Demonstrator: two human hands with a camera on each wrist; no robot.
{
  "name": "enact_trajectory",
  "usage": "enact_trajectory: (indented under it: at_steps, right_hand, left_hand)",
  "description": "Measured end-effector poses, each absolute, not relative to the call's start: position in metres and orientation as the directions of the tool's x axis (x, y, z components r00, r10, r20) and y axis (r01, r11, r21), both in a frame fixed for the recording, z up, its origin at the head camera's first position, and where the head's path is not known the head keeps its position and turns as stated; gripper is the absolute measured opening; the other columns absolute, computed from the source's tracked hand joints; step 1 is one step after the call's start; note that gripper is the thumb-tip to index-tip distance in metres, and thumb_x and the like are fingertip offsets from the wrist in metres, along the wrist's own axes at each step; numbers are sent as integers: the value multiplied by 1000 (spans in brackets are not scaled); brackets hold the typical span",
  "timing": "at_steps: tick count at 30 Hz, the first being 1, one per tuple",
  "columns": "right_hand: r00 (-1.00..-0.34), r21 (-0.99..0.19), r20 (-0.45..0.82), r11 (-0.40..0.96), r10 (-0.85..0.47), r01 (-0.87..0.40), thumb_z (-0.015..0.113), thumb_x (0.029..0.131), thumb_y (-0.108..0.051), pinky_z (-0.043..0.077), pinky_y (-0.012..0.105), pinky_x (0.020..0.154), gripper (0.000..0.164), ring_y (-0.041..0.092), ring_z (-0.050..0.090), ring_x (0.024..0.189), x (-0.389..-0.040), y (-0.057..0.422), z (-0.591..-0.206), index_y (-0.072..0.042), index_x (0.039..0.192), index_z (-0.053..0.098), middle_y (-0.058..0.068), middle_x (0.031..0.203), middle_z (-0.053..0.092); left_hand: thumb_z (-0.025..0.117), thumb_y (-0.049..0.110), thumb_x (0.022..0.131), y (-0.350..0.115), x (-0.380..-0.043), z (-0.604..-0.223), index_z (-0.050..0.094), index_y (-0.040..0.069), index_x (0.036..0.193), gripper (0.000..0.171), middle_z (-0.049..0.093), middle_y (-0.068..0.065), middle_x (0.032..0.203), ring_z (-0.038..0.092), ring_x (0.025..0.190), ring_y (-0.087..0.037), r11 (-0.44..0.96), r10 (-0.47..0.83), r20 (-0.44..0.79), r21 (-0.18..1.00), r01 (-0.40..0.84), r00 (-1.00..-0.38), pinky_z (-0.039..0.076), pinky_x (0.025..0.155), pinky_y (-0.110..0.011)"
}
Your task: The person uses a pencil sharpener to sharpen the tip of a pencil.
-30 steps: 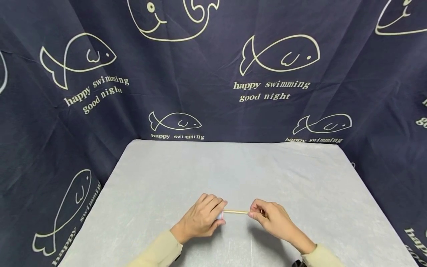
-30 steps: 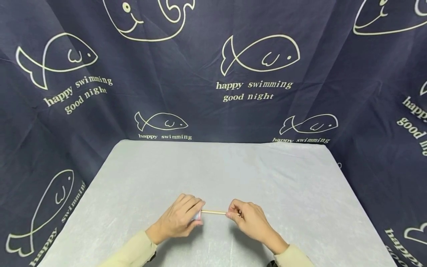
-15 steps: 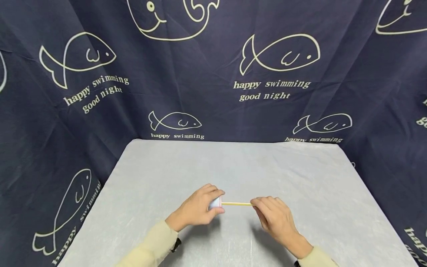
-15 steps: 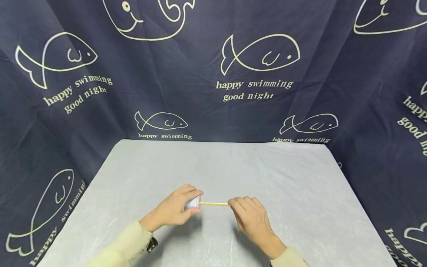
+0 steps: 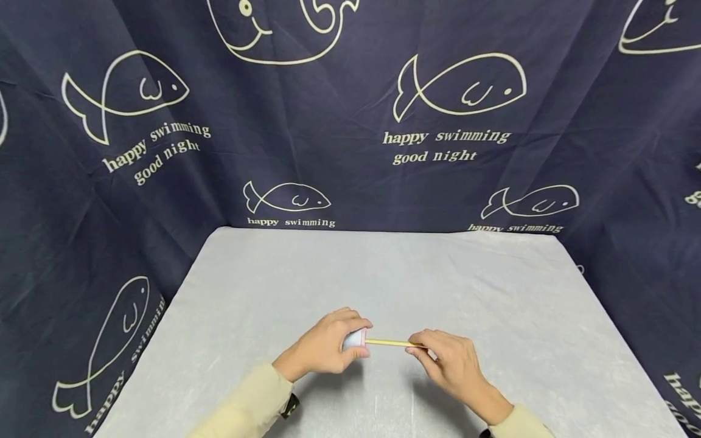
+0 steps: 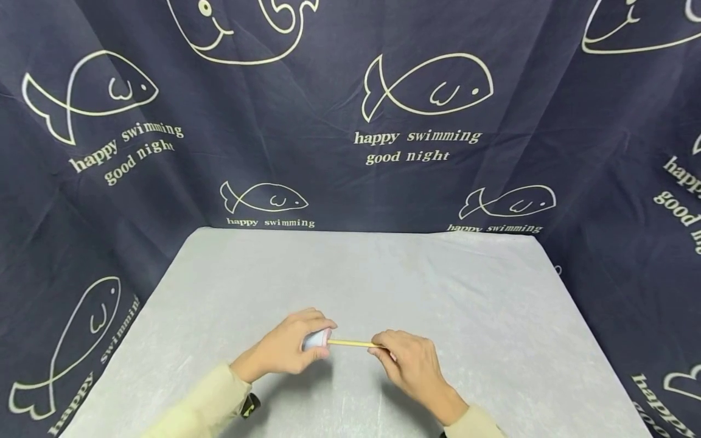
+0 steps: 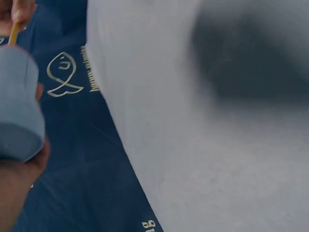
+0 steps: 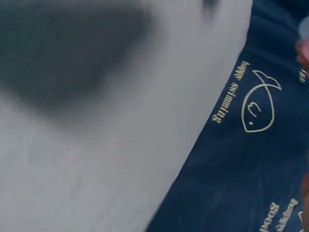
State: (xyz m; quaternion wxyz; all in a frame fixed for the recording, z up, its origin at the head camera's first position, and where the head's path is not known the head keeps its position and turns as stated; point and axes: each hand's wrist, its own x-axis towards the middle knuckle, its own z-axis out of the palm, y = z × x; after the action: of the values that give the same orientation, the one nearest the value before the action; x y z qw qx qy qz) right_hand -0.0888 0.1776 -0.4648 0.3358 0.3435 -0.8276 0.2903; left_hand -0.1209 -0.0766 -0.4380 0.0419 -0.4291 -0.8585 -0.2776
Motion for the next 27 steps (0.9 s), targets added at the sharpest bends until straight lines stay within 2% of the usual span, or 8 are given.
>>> enact_trajectory:
  at_steps: [2, 6, 11, 13, 17, 20, 24, 27]
  right_hand:
    - [-631, -335, 681, 608, -372, -720, 69, 85, -27, 28, 5, 45, 7, -10, 35, 51, -86, 179, -463, -24, 80, 65, -17, 65, 60]
    - [-745, -450, 552, 618, -375, -644, 78, 73, -14, 31, 10, 47, 19, -12, 32, 53, -84, 181, -460, -26, 77, 64, -20, 65, 60]
    - [-745, -422, 558, 648, -366, -634, 80, 70, -11, 31, 10, 47, 22, -10, 34, 53, -86, 182, -462, -22, 82, 64, -17, 68, 62]
    - [-705, -367, 613, 662, -356, -653, 79, 71, -12, 34, 10, 48, 22, -6, 41, 55, -87, 183, -464, -19, 86, 64, -15, 70, 62]
    - [-583, -244, 734, 666, -348, -705, 66, 88, -24, 42, 16, 54, 9, 4, 55, 62, -91, 183, -468, -15, 88, 65, -10, 77, 64]
    - [-430, -101, 825, 654, -366, -750, 51, 98, -28, 39, 18, 52, 27, 8, 54, 60, -94, 181, -464, -12, 85, 68, -6, 77, 64]
    - [-191, 114, 897, 626, -398, -771, 51, 98, -21, 29, 15, 47, 32, 9, 48, 52, -97, 175, -453, -6, 77, 69, -1, 69, 62]
    - [-161, 136, 902, 619, -400, -774, 52, 98, -22, 27, 14, 45, 33, 7, 45, 49, -98, 175, -455, -6, 74, 68, -2, 65, 61]
  left_hand:
    - [73, 29, 80, -76, -118, -444, 66, 5, 112, 40, 66, -1, 99, 56, 88, -11, 483, 703, 393, 349, 803, -593, 47, 78, -25]
    - [74, 33, 78, -74, -116, -459, 66, 5, 110, 43, 65, -1, 101, 56, 88, -12, 483, 699, 521, 162, 861, -490, 45, 76, -25]
    - [76, 33, 76, -73, -119, -462, 65, 4, 108, 45, 65, -2, 99, 56, 85, -12, 468, 694, 572, 104, 877, -438, 44, 73, -24]
    - [76, 33, 76, -73, -121, -457, 65, 3, 109, 45, 65, -2, 99, 56, 86, -13, 477, 689, 561, 127, 870, -459, 45, 74, -25]
    - [75, 32, 77, -76, -124, -446, 66, 2, 111, 46, 66, -3, 100, 58, 89, -13, 499, 685, 497, 212, 840, -532, 48, 79, -25]
    - [74, 29, 79, -77, -124, -436, 66, 2, 113, 44, 67, -4, 100, 58, 90, -13, 506, 683, 411, 330, 797, -604, 49, 81, -25]
    - [72, 23, 82, -78, -124, -429, 66, 5, 112, 36, 65, -1, 94, 55, 84, -8, 499, 681, 268, 512, 699, -682, 47, 77, -22]
    - [72, 22, 81, -78, -124, -430, 67, 6, 111, 34, 64, 1, 92, 53, 81, -6, 491, 683, 245, 544, 681, -688, 46, 76, -21]
